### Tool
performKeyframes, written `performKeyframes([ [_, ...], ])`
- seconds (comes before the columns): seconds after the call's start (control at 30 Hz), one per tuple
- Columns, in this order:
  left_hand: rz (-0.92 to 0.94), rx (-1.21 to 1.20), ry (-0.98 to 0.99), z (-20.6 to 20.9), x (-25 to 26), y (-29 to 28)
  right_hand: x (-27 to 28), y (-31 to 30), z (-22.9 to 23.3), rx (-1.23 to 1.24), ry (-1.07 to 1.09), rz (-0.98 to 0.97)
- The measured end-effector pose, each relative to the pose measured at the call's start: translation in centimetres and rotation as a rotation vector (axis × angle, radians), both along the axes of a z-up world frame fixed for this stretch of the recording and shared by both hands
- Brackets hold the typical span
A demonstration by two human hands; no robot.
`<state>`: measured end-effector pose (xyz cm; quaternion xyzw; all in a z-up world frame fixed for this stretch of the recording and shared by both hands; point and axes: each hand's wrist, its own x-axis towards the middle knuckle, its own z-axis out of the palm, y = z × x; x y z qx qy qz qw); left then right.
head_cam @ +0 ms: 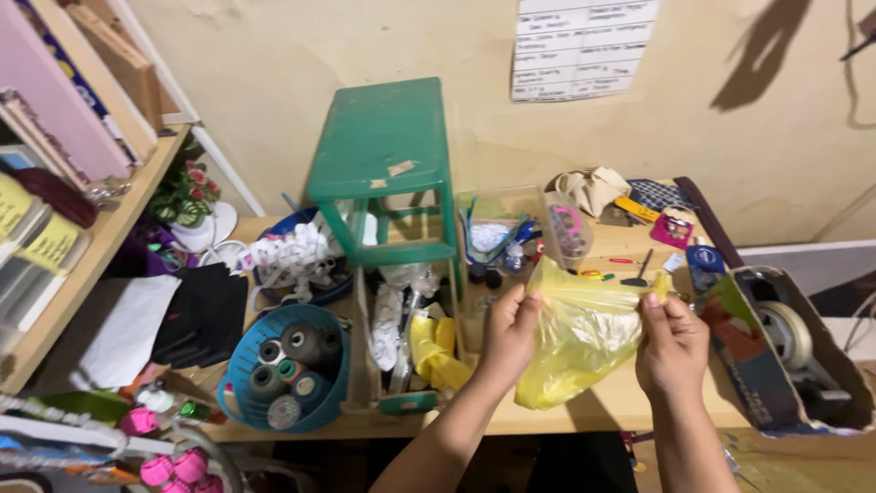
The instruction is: The person organizes various craft and sewing supplies on a desk, handling thread spools, small plastic containers, and small metal parts. The person places items into a yellow plastic bag and sorts other items into organizers.
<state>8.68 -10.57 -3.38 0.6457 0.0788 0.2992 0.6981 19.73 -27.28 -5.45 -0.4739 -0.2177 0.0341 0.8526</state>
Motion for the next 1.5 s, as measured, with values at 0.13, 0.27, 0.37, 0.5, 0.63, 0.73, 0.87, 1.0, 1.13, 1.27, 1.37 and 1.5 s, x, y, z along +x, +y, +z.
performKeyframes([
  [0.13,0.024,-0.197,-0.044,0.2,1.6,-1.9,0.8,-2.7,-0.4,0.031,-0.004,-0.124],
  [0.27,0.02,-0.182,-0.033,0.1,2.9,-3.4,1.2,-5.2,-0.1,0.071,0.069,-0.121],
  [0.37,0.041,-0.202,0.0,-0.3,3.8,-4.5,1.3,-6.9,-0.1,0.099,0.077,-0.124],
  [0.5,0.028,-0.182,-0.013,-1.2,4.7,-5.6,1.4,-8.4,0.3,0.125,0.039,-0.135],
  [0.63,-0.001,-0.24,-0.007,-1.0,5.2,-6.4,1.3,-10.0,0.9,0.162,0.176,-0.069],
  [0.73,-0.036,-0.27,-0.023,-0.7,5.6,-7.0,1.4,-10.7,1.3,0.219,0.241,-0.017],
  [0.87,-0.078,-0.192,-0.05,-0.3,5.8,-7.2,0.8,-10.8,4.4,-0.351,-0.252,-0.415],
  [1.0,-0.186,0.244,0.12,1.1,5.1,-7.0,1.3,-11.2,6.4,-0.753,-0.738,-0.221],
  [1.13,-0.2,0.413,0.268,2.1,4.4,-7.2,3.4,-10.7,2.4,-0.876,-0.349,0.141],
  [1.27,-0.253,0.358,0.199,1.4,4.7,-6.4,5.2,-11.5,-1.3,-0.705,-0.002,0.372],
  [1.37,-0.312,0.248,0.181,0.5,4.7,-6.2,5.1,-11.5,-2.4,-0.652,-0.026,0.317],
  [1.5,-0.273,0.285,0.2,0.7,4.9,-5.9,4.5,-11.1,-1.1,-0.529,0.039,0.359],
])
